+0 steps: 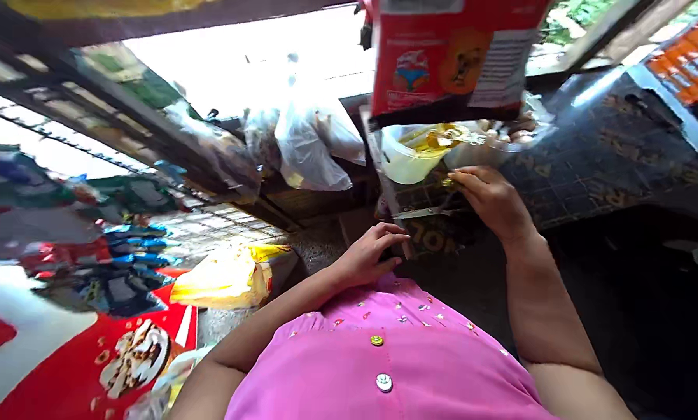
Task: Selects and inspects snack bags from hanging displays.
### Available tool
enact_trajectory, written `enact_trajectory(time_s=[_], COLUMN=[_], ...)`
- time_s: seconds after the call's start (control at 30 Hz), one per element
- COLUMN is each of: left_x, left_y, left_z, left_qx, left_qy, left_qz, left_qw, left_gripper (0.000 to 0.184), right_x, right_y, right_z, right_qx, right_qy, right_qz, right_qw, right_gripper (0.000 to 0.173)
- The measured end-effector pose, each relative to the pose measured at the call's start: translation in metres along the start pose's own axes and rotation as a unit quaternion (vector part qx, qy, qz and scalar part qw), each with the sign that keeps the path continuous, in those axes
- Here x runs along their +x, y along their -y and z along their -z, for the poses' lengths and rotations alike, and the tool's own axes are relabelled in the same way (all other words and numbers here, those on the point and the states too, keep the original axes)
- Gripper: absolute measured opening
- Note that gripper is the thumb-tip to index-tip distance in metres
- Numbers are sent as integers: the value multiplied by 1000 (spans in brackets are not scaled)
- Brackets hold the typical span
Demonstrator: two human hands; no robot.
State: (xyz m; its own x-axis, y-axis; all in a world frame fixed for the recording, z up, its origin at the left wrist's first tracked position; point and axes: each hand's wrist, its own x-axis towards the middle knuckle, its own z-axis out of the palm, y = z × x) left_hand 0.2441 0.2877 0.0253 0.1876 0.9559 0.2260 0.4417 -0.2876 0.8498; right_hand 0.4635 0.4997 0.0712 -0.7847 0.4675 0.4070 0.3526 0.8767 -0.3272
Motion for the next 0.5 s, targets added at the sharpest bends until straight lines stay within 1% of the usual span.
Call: enact_trajectory(time_s=[0.07, 0.13, 0.2, 0.27, 0.3, 0.33, 0.37, 0.4, 0.43, 0.5], left_x=[2, 7, 12, 14, 14, 12, 10, 7, 5, -1], left_y=[-2, -12, -25, -37, -42, -45, -47, -49, -47, -43], left_z=[-2, -1, 2, 4, 5, 5, 5, 5, 4, 2], left_qx=[-9, -32, -100, -208, -254, -283, -302, -325, -355, -427], left_qy=[-53, -110, -142, -146, -149, -154, -166, -181, -200, -236], left_qz=[-14, -18, -10, 2, 5, 4, 11, 33, 59, 111], left_qw=[998, 993, 985, 967, 956, 947, 939, 928, 912, 866], left_gripper=[31, 31, 43, 63, 68, 66, 60, 52, 46, 45], right_x=[-6, -11, -15, -16, -15, -14, -13, -10, -8, -7], right_y=[12, 31, 60, 92, 106, 119, 129, 137, 141, 145], right_z=[9, 15, 12, -1, -12, -24, -37, -48, -57, -71], right_qx=[2, 33, 95, 176, 204, 218, 219, 214, 208, 204], right_qy=[-25, -66, -91, -76, -65, -59, -59, -65, -70, -70], right_qz=[-3, 10, 29, 42, 47, 51, 53, 58, 63, 79], right_qw=[1000, 997, 991, 981, 976, 973, 972, 973, 974, 973], right_gripper=[24, 24, 25, 24, 24, 24, 23, 22, 22, 25])
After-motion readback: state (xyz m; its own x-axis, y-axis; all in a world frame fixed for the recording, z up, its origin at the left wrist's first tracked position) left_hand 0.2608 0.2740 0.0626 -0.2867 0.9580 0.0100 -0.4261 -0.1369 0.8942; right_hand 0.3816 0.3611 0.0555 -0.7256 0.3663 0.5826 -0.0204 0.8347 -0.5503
